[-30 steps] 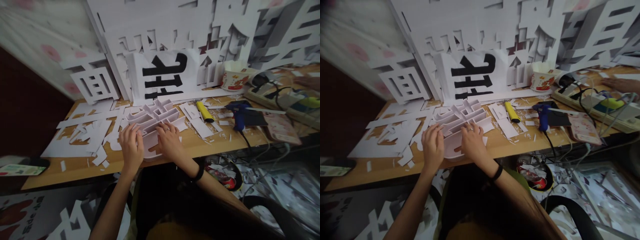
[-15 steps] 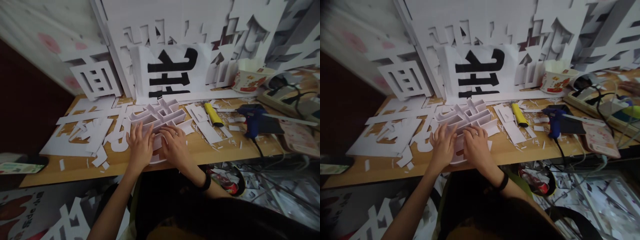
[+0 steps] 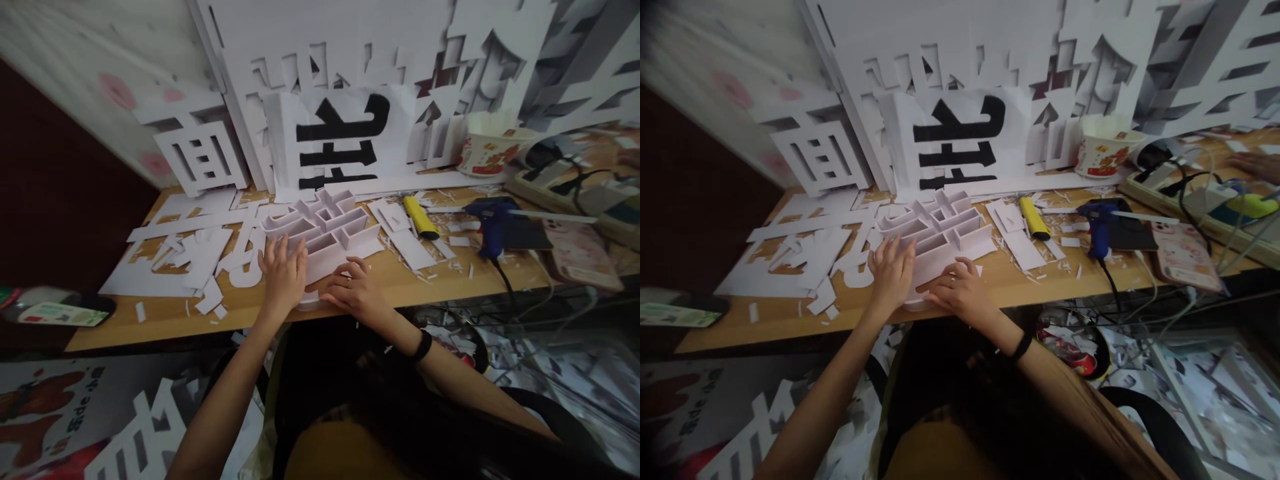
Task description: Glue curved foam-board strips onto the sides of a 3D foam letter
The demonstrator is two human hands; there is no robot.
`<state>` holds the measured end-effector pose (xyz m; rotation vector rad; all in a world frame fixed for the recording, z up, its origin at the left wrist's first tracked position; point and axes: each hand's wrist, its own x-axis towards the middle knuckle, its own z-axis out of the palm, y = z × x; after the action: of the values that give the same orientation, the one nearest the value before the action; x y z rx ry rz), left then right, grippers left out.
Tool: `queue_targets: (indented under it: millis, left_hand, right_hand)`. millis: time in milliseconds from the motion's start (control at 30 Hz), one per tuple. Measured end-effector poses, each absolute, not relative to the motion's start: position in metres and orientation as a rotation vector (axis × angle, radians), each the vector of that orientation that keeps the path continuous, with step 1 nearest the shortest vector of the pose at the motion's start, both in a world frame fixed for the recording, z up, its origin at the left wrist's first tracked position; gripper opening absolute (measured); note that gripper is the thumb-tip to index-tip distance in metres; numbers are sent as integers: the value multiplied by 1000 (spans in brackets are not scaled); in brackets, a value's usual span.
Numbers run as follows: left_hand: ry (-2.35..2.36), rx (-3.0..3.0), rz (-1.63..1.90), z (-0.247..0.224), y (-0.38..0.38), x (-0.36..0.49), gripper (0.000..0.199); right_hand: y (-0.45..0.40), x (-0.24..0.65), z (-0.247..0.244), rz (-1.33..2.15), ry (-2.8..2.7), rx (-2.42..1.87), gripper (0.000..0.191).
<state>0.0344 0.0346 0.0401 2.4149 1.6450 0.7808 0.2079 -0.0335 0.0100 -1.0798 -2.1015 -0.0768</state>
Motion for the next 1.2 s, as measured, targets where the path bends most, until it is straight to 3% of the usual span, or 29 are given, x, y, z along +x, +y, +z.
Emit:
queue_targets:
  millis: [133,267,400,467,633,833,1067,1200]
  left_hand:
    - [1358,2168,1249,31,29,15,39]
    - [1269,2171,1339,20,1,-24,41]
    - [1152,2670,993,7,-24,-50,88]
    - [1130,2827,905,-1,-28,-49,101]
    - [1174,3030,1060,-16,-23,-33,73]
    - [1083,3008,1241,-7,-20,-26,78]
    - [926,2968,1522,36,-7,-16,49]
    - [811,2943,1623,75,1,-11,48]
  right_hand:
    - [-30,210,6,-172,-2146,-1057,21]
    - [-34,217,7,-208,-2226,-1045,24]
    - [-44,223,11,-110,-2169,-1124,24]
    - [-48,223,10,-30,-2109,-1148,23]
    - [-50,223,15,76,-2015,-1129,17]
    - [-50,230,36,155,-2005,-1071,21]
    - [-43,230,80,235,-2020,-1003,25]
    - [-33,226,115,264,-1938,-942,25]
